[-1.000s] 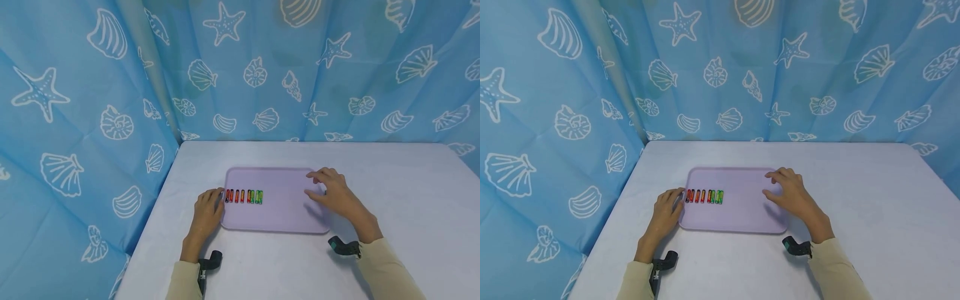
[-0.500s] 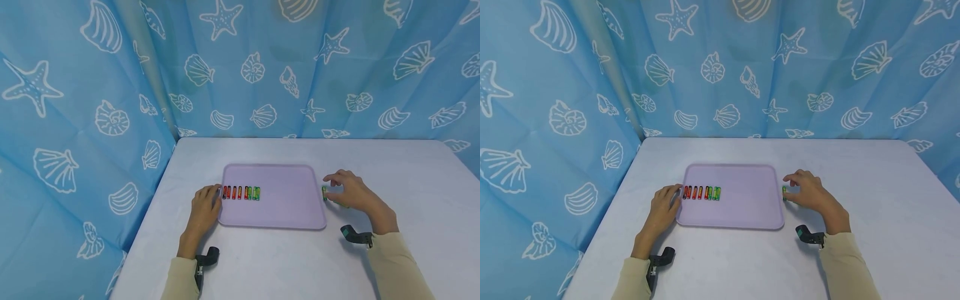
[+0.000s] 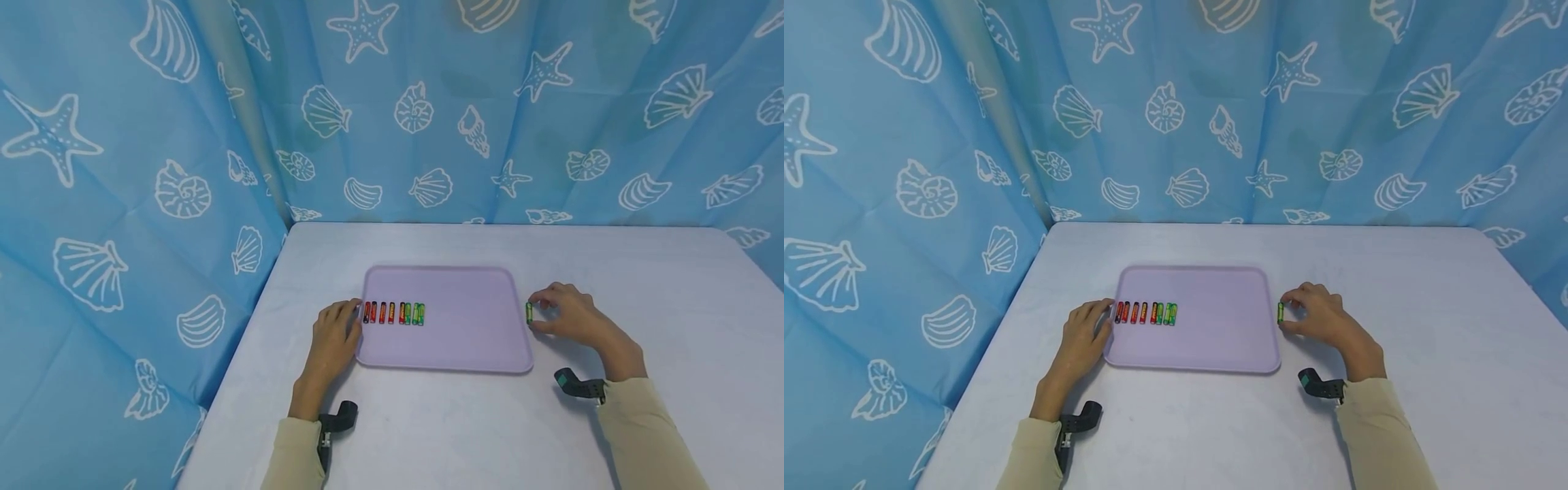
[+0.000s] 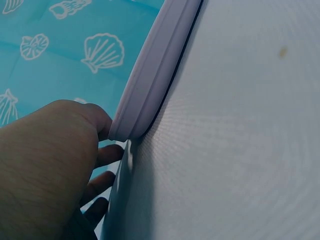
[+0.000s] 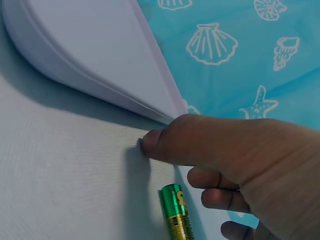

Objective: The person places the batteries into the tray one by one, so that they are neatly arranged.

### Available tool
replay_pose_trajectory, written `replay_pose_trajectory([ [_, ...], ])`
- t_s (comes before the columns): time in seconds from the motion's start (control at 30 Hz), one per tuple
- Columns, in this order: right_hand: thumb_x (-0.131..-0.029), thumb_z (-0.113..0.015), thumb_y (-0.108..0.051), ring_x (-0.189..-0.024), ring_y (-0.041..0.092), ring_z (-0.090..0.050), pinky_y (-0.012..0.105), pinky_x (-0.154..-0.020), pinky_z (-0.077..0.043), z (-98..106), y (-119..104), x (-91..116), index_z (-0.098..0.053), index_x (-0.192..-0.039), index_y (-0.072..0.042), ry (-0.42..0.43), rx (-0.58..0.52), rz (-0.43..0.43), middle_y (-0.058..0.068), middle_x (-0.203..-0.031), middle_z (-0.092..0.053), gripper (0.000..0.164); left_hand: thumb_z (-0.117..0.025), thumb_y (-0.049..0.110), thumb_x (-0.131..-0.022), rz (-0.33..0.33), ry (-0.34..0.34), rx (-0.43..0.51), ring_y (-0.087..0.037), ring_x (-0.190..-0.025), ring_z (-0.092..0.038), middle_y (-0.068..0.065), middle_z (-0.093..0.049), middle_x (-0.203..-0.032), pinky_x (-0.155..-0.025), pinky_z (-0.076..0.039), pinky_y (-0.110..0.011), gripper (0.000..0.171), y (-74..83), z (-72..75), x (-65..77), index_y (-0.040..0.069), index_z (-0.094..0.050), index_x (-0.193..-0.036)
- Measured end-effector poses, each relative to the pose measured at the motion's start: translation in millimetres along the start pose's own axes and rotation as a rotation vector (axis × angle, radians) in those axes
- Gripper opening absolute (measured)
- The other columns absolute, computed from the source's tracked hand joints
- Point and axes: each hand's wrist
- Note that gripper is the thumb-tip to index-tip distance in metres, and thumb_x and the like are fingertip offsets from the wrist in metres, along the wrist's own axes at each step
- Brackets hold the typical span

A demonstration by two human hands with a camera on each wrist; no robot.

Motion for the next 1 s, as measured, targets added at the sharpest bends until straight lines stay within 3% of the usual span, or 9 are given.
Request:
replay_pose_trajectory([
  [0.5, -0.082, -0.080, -0.023, -0.097, 0.032, -0.051, 0.058, -0.083, -0.030, 7, -15, 1, -0.067, -0.114, -0.002, 0.081, 0.002, 0.003, 0.011, -0.099, -0.058, 0.041, -0.051, 0.022, -0.104, 0.001, -0.011, -0.002, -0.035, -0.135, -0.038, -0.012, -0.052, -0.140, -0.113, -0.028, -0.055, 0.041, -1.7, 0.2, -0.8, 0.013, -0.053, -0.143],
  [1.0, -0.081, -0.082, -0.017, -0.102, 0.027, -0.048, 0.052, -0.087, -0.027, -8, -59, -12, -0.068, -0.112, -0.007, 0.114, -0.114, 0.177, 0.009, -0.100, -0.058, 0.035, -0.050, 0.022, -0.104, -0.004, -0.011, -0.011, -0.035, -0.136, -0.038, -0.011, -0.052, -0.140, -0.113, -0.027, -0.054, 0.041, -0.3, 1.5, 0.1, 0.013, -0.052, -0.144],
])
Point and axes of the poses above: each hand's wrist, its own x-axis away from the middle knuckle, its own z-axis out of the back of the hand, y = z × x
